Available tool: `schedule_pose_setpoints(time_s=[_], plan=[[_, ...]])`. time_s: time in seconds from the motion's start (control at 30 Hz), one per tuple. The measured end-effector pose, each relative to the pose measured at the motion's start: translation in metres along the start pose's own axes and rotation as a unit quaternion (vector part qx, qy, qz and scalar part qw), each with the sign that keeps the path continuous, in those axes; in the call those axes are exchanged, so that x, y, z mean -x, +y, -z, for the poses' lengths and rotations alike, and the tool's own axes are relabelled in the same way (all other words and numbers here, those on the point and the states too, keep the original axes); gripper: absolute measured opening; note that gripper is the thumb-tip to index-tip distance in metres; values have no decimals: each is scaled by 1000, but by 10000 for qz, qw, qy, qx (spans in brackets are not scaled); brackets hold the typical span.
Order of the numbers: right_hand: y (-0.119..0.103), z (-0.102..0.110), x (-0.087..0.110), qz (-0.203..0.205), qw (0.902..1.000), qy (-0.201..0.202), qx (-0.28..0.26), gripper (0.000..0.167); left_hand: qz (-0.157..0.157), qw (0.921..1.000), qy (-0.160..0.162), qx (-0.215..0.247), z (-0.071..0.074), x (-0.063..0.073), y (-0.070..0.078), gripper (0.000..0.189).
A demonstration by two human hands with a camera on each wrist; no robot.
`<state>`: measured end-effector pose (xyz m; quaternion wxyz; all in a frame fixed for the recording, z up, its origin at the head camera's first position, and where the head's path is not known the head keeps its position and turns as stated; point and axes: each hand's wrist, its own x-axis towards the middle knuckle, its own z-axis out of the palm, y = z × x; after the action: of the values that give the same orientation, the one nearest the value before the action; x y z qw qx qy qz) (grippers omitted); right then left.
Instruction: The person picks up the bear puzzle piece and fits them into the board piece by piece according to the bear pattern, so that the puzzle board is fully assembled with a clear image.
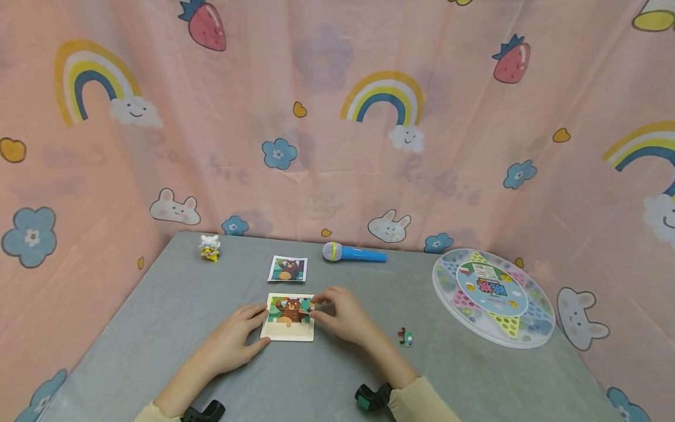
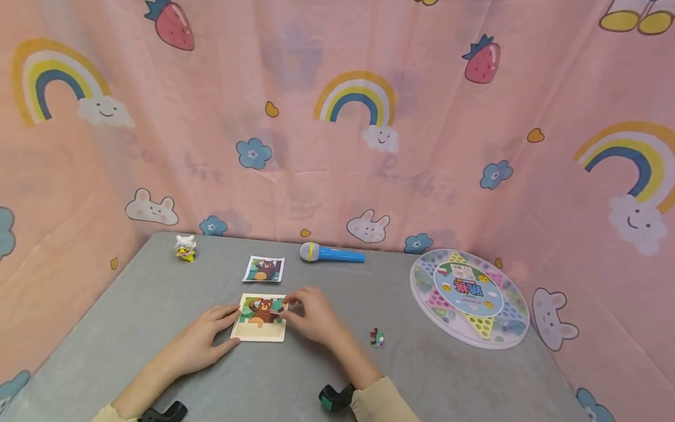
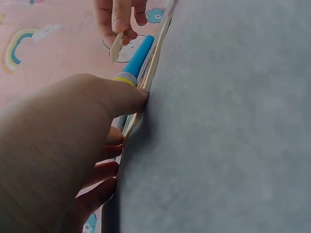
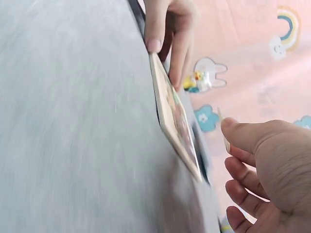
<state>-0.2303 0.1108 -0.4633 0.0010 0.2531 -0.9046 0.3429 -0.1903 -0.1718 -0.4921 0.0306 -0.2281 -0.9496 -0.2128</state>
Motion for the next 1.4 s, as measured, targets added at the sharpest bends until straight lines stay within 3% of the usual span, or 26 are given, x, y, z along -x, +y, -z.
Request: schedule_pose_setpoints(time_s=[0.3,0.57,0.87,1.17,1.4], plan=[[-20,-25,-15,309,9993,-154,-147,23,-138,9998,-100,131,4,1,-3,58],[-24,-45,-17,501,9979,-356,-225,19,-304,9991,-155,254,7,3,-9,55],[-25,-55,-12,612,9976,-246,218,21,-758,9969,18,208,8,5,-13,48],[-26,-59,-9,627,9976,-82,280,22,-1667,9853,338,137,7,4,-14,35],[-26,-60,-9,658,9975,-52,250,23,-1731,9845,253,105,8,3,-14,31]])
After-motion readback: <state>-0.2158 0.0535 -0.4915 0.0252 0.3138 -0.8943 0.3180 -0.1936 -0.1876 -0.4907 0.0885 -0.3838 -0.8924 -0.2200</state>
